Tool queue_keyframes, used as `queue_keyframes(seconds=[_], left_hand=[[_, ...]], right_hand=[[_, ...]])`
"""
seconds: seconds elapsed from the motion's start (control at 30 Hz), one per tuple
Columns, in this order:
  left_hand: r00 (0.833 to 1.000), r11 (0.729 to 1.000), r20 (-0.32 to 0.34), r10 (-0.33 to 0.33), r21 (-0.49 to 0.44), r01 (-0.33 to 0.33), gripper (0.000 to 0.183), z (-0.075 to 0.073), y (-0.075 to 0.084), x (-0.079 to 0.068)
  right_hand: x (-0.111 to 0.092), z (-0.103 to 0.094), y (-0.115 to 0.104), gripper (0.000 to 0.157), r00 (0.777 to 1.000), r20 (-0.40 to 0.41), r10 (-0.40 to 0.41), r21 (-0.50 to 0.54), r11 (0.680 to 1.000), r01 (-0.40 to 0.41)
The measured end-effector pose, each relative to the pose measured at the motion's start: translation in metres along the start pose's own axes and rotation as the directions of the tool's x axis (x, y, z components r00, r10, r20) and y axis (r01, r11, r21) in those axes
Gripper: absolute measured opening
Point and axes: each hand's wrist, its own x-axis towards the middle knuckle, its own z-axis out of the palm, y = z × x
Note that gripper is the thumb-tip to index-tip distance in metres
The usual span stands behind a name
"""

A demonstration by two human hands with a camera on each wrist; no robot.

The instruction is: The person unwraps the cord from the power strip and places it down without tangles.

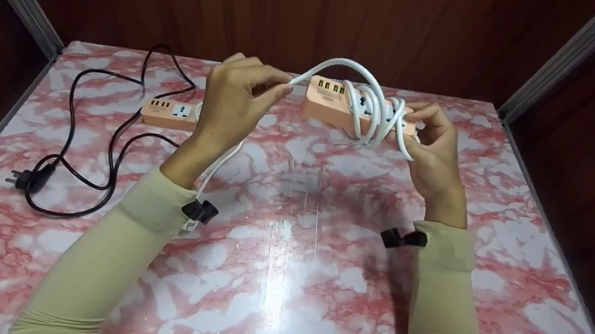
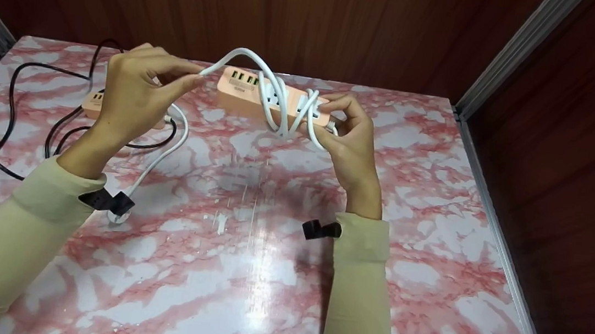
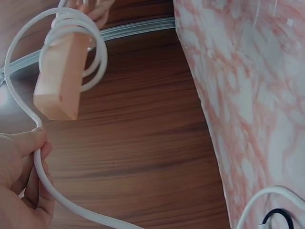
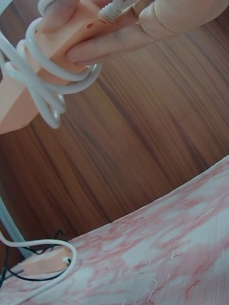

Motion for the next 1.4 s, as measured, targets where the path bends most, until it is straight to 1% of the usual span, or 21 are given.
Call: queue_keyframes(seconds=[0.1, 0.2, 0.33, 0.43, 0.63, 0.77, 0.93, 1.2, 1.4], left_hand=[[1.0, 1.0, -0.014, 0.023, -0.004, -0.023, 0.014, -0.002, 0.004, 0.0], [0.999, 0.999, -0.019, 0.041, -0.002, -0.041, 0.015, -0.004, 0.008, -0.001], [0.999, 0.999, -0.012, 0.052, -0.012, -0.052, 0.018, -0.007, 0.013, -0.003], [0.998, 0.998, 0.0, 0.057, -0.03, -0.057, 0.018, -0.01, 0.015, -0.004], [0.997, 0.996, 0.022, 0.075, -0.043, -0.074, 0.018, -0.017, 0.014, -0.01], [0.992, 0.992, 0.031, 0.121, -0.05, -0.119, 0.017, -0.02, 0.01, -0.016], [0.984, 0.985, 0.071, 0.166, -0.055, -0.162, 0.015, -0.025, 0.005, -0.026], [0.97, 0.984, 0.163, 0.179, -0.054, -0.172, 0.013, -0.032, -0.008, -0.048], [0.949, 0.983, 0.257, 0.185, -0.032, -0.183, 0.011, -0.036, -0.019, -0.065]], right_hand=[[0.0, 0.0, 0.0, 0.023, 1.0, -0.013, 0.002, -0.014, 1.0, -0.003], [0.001, -0.001, 0.001, 0.024, 1.0, -0.015, 0.007, 0.006, 1.0, -0.007], [0.001, -0.001, 0.002, 0.024, 1.0, -0.027, 0.016, 0.046, 0.999, -0.015], [0.002, 0.0, 0.001, 0.026, 0.998, -0.057, 0.023, 0.056, 0.998, -0.019], [0.002, 0.001, 0.0, 0.025, 0.994, -0.107, 0.034, 0.055, 0.998, -0.029], [0.002, 0.001, 0.0, 0.027, 0.993, -0.115, 0.041, 0.067, 0.997, -0.034], [0.002, 0.001, 0.001, 0.025, 0.992, -0.121, 0.043, 0.08, 0.996, -0.034], [0.002, 0.001, 0.0, 0.026, 0.991, -0.131, 0.039, 0.102, 0.994, -0.026], [0.002, 0.002, 0.0, 0.028, 0.99, -0.137, 0.024, 0.082, 0.997, -0.013]])
